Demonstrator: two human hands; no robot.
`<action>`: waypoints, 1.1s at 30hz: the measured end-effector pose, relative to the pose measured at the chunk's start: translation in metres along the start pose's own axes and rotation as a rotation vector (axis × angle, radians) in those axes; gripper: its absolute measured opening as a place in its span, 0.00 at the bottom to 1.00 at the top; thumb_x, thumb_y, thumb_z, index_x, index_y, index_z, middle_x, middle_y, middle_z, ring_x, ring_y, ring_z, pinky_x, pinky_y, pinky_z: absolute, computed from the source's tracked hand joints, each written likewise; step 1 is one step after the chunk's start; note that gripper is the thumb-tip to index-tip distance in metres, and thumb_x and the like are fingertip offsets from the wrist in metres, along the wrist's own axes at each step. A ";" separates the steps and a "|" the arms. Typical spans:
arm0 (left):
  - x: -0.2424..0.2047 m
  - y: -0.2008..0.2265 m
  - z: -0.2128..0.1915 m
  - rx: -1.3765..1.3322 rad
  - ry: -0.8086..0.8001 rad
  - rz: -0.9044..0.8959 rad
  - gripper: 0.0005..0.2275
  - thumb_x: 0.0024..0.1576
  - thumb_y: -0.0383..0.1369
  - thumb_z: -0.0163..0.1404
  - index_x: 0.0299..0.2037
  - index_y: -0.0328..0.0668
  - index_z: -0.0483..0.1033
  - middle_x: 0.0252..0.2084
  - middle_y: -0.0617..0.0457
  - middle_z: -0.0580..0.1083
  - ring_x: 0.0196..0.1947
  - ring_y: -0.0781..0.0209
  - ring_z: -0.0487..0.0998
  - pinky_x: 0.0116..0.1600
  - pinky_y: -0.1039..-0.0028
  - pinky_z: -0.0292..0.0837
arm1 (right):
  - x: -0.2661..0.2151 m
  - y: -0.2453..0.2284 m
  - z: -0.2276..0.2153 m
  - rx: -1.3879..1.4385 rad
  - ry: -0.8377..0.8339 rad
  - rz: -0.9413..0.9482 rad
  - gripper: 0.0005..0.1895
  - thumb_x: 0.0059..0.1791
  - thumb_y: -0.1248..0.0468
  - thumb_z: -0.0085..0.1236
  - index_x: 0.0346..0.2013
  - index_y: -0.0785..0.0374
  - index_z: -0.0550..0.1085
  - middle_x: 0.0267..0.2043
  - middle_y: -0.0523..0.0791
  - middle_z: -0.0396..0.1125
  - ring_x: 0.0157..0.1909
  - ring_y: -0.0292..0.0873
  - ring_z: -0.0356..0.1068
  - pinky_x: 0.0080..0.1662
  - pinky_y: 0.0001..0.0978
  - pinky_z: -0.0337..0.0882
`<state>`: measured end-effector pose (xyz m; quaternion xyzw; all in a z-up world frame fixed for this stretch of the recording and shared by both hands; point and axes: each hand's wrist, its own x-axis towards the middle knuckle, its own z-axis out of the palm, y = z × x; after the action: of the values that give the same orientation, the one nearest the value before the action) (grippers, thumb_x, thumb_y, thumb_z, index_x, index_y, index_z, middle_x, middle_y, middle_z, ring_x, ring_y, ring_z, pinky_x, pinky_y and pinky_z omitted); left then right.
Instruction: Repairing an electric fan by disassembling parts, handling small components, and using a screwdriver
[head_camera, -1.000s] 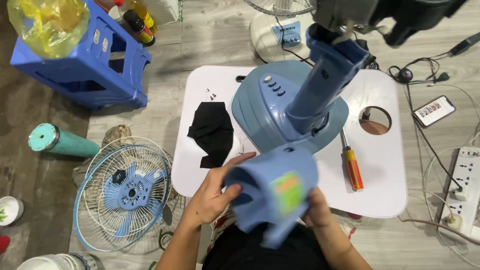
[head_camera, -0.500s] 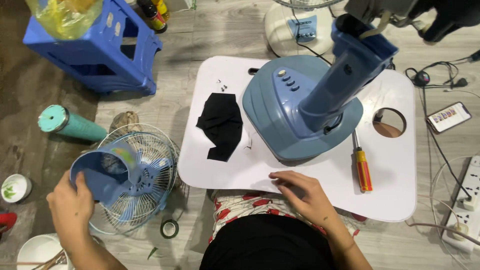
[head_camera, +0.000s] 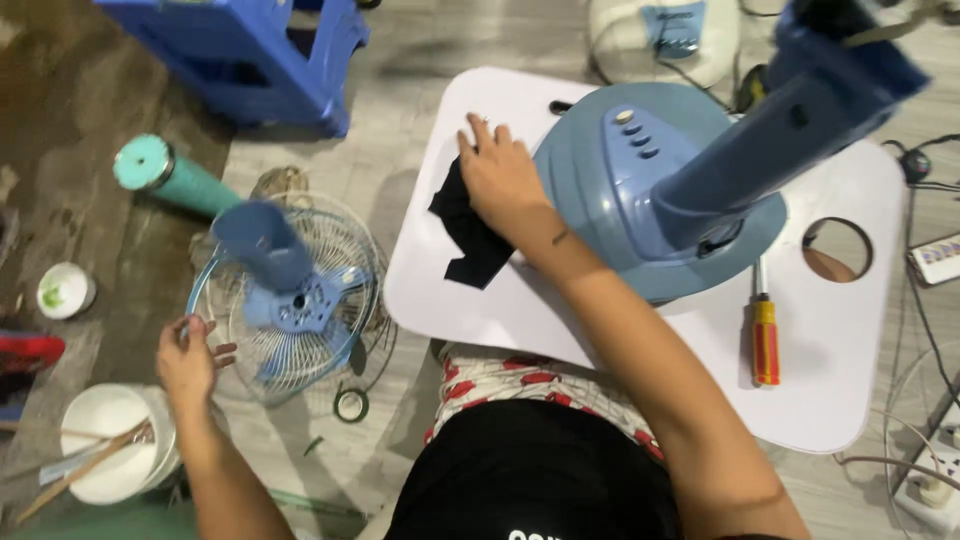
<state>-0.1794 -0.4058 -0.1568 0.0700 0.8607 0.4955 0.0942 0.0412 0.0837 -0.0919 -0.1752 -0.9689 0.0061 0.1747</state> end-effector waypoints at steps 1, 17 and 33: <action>-0.006 -0.003 -0.012 0.004 0.011 -0.012 0.20 0.73 0.38 0.44 0.64 0.24 0.60 0.52 0.36 0.74 0.27 0.46 0.78 0.29 0.65 0.76 | -0.002 -0.001 0.011 0.010 -0.007 -0.012 0.26 0.45 0.69 0.53 0.59 0.70 0.70 0.70 0.58 0.57 0.51 0.59 0.65 0.45 0.47 0.71; -0.127 -0.142 0.055 1.008 -0.702 -0.474 0.28 0.53 0.50 0.51 0.60 0.42 0.76 0.44 0.39 0.83 0.37 0.43 0.87 0.36 0.58 0.83 | -0.004 0.011 0.039 -0.048 -0.093 0.099 0.20 0.50 0.69 0.53 0.57 0.68 0.74 0.54 0.53 0.66 0.51 0.54 0.69 0.40 0.48 0.75; -0.187 0.058 0.124 1.023 -1.030 -0.169 0.19 0.49 0.53 0.55 0.25 0.45 0.77 0.33 0.52 0.80 0.34 0.55 0.81 0.44 0.67 0.75 | -0.058 -0.005 -0.122 0.660 0.123 0.198 0.16 0.50 0.73 0.52 0.52 0.68 0.77 0.42 0.48 0.68 0.35 0.47 0.70 0.43 0.36 0.72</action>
<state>0.0323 -0.3128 -0.1498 0.2627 0.8335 -0.0734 0.4804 0.1321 0.0532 0.0037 -0.2027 -0.8806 0.3252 0.2786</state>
